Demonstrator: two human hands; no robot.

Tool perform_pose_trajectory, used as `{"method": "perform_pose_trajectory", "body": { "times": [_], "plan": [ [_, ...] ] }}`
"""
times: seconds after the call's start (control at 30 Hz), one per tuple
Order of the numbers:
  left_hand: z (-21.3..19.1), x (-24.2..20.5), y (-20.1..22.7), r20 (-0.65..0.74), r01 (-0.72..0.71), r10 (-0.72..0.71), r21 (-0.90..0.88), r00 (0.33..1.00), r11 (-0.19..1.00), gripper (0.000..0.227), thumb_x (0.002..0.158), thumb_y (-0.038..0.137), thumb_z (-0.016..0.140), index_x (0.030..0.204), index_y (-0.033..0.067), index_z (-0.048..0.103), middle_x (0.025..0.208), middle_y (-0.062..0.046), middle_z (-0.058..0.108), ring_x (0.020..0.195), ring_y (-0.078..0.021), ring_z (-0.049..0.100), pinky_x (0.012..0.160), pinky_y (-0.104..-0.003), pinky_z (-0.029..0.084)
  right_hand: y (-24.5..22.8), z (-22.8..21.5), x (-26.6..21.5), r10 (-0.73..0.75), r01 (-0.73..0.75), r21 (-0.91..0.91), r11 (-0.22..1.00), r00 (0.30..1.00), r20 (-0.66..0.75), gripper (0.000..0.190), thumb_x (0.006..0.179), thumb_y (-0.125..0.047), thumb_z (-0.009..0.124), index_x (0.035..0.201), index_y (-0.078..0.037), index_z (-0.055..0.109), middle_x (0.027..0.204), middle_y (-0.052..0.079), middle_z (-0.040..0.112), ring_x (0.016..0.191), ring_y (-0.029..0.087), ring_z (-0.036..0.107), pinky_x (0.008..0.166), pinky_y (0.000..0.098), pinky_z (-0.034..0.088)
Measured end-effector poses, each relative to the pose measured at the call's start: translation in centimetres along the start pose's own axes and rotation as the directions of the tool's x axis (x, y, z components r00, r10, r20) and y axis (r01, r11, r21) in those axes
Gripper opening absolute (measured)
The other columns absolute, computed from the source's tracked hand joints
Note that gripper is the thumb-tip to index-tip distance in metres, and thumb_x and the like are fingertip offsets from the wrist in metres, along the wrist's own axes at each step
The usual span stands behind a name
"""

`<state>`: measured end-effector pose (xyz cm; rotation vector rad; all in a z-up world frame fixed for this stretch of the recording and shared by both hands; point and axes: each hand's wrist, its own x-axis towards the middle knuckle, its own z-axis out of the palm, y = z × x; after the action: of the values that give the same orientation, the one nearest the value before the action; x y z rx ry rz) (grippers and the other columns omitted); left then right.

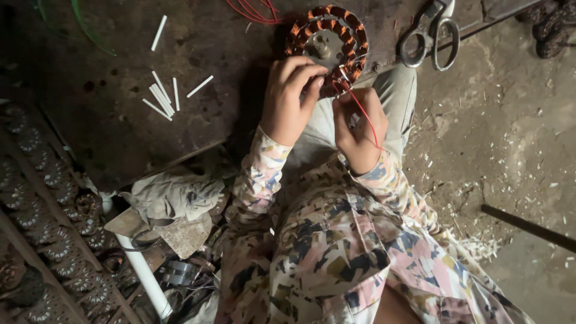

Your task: The person assembles a circular electrical component by inserting white plastic tubes into slots and threading red and green wires through them. They use shears to cut wires and adjust connections, repeating the process across multiple slots.

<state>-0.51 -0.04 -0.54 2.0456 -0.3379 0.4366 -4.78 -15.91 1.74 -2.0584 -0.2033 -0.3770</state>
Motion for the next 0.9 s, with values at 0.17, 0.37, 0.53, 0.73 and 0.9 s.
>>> {"method": "perform_pose_trajectory", "body": {
  "times": [0.17, 0.37, 0.53, 0.73, 0.9],
  "plan": [
    [0.1, 0.0, 0.1, -0.001, 0.005, -0.005, 0.003, 1.0, 1.0, 0.013, 0.097, 0.008, 0.07, 0.11, 0.0083, 0.07, 0.115, -0.008, 0.062, 0.11, -0.0314, 0.057, 0.098, -0.042, 0.048, -1.1, -1.0, -0.1, -0.08, 0.079, -0.04, 0.996, 0.997, -0.018, 0.018, 0.099, 0.01, 0.067, 0.114, 0.003, 0.059, 0.103, 0.015, 0.059, 0.088, 0.023, 0.061, 0.083, 0.0302, 0.051],
    [0.5, -0.4, 0.3, -0.03, 0.007, -0.007, 0.015, 1.0, 1.0, 0.017, 0.097, 0.008, 0.07, 0.114, 0.0088, 0.069, 0.117, -0.008, 0.062, 0.112, -0.0313, 0.057, 0.1, -0.042, 0.047, -0.4, -1.0, -0.2, -0.065, 0.064, -0.045, 0.997, 0.998, -0.01, 0.02, 0.099, 0.009, 0.067, 0.116, 0.003, 0.058, 0.101, 0.014, 0.067, 0.085, 0.021, 0.067, 0.081, 0.0299, 0.053],
    [0.9, -0.1, 0.4, -0.075, 0.034, -0.036, -0.036, 0.997, 0.999, 0.023, 0.094, 0.007, 0.072, 0.116, 0.0081, 0.067, 0.117, -0.007, 0.063, 0.109, -0.0301, 0.058, 0.097, -0.04, 0.048, 0.5, -0.3, -0.4, 0.003, -0.005, 0.063, 0.998, 1.0, 0.024, 0.025, 0.097, 0.008, 0.068, 0.119, 0.004, 0.056, 0.097, 0.013, 0.068, 0.081, 0.017, 0.067, 0.078, 0.0277, 0.054],
    [1.9, 0.5, 0.2, -0.108, 0.142, -0.156, -0.125, 0.982, 0.982, 0.015, 0.093, 0.008, 0.074, 0.105, 0.009, 0.065, 0.102, -0.003, 0.067, 0.092, -0.0222, 0.06, 0.082, -0.034, 0.051, -0.2, -0.2, 0.4, 0.055, -0.056, 0.054, 0.997, 0.998, 0.022, 0.029, 0.1, 0.002, 0.072, 0.123, 0.002, 0.055, 0.103, 0.013, 0.071, 0.087, 0.016, 0.071, 0.079, 0.0283, 0.056],
    [2.0, 0.5, 0.5, -0.175, 0.15, -0.173, -0.137, 0.969, 0.979, 0.009, 0.104, 0.011, 0.067, 0.111, 0.0065, 0.062, 0.1, -0.003, 0.065, 0.086, -0.0186, 0.061, 0.08, -0.032, 0.051, -2.5, -5.2, 0.1, -0.202, 0.246, -0.132, 0.96, 0.937, 0.284, 0.06, 0.089, -0.011, 0.074, 0.138, 0.008, 0.043, 0.126, 0.026, 0.06, 0.113, 0.033, 0.064, 0.094, 0.0379, 0.054]
  ]
}}
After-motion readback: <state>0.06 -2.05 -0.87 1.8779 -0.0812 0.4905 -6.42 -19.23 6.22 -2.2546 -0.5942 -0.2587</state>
